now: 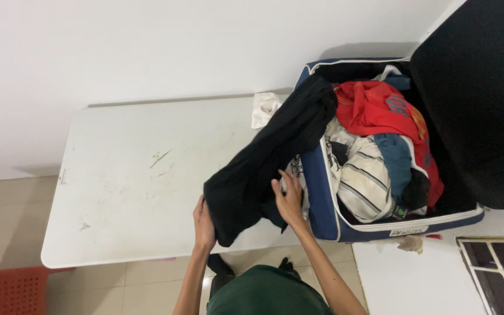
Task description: The person unpacks a suitcase by picking up items of clothing by hand and placing them onto a white table.
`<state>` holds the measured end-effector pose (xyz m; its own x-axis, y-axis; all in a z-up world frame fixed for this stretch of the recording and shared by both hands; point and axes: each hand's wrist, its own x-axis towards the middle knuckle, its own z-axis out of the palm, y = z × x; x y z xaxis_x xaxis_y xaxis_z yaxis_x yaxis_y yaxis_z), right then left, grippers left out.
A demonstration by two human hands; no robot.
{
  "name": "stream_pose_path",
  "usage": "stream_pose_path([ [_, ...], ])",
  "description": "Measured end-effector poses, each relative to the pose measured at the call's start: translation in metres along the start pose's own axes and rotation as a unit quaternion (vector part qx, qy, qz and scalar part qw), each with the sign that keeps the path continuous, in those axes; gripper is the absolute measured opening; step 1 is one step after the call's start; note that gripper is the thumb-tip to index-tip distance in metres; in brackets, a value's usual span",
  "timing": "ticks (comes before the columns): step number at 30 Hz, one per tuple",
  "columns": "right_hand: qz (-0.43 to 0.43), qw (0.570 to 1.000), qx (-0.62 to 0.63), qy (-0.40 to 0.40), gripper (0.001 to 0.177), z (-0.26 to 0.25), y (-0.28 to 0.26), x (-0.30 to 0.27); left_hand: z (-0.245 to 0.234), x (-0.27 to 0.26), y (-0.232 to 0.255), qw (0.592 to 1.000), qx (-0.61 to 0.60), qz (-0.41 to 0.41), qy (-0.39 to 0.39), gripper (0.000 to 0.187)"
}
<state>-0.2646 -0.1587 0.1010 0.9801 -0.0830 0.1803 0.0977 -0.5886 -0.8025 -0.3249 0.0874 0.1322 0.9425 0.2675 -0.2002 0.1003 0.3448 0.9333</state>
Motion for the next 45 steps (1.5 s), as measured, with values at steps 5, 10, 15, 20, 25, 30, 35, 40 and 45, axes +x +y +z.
stream_pose_path([
  [5,0.195,0.969,0.028,-0.149,0.069,0.037,0.050,-0.030,-0.021,-0.005,-0.008,0.997,-0.027,0.001,0.076,0.036],
  [10,0.110,0.992,0.023,-0.051,0.077,0.043,0.067,0.009,-0.058,0.007,-0.025,0.976,0.122,0.060,0.168,0.032],
  [15,0.377,0.887,0.263,-0.030,0.086,0.037,0.063,0.064,-0.109,0.018,-0.082,0.971,0.049,0.000,0.235,0.026],
  [20,0.166,0.979,0.107,0.051,0.058,0.065,0.072,0.069,-0.149,0.029,-0.133,0.960,0.012,-0.055,0.274,0.027],
  [25,0.014,0.990,0.104,-0.090,0.062,0.079,0.030,0.016,-0.154,0.030,-0.133,0.947,0.246,-0.092,0.183,0.040],
  [30,0.128,0.957,0.218,-0.142,0.059,0.050,0.017,0.010,-0.148,0.055,-0.114,0.951,0.247,-0.114,0.145,0.051],
  [35,0.081,0.990,0.103,-0.049,0.052,0.010,0.046,0.025,-0.128,0.065,-0.097,0.961,0.084,-0.238,0.117,0.051],
  [40,0.123,0.973,0.189,-0.046,0.065,-0.012,0.037,0.026,-0.090,0.045,-0.059,0.921,-0.150,-0.358,-0.030,0.044],
  [45,0.225,0.943,0.173,-0.173,0.081,0.003,-0.003,0.026,-0.042,0.022,-0.046,0.935,0.004,-0.332,-0.125,0.069],
])
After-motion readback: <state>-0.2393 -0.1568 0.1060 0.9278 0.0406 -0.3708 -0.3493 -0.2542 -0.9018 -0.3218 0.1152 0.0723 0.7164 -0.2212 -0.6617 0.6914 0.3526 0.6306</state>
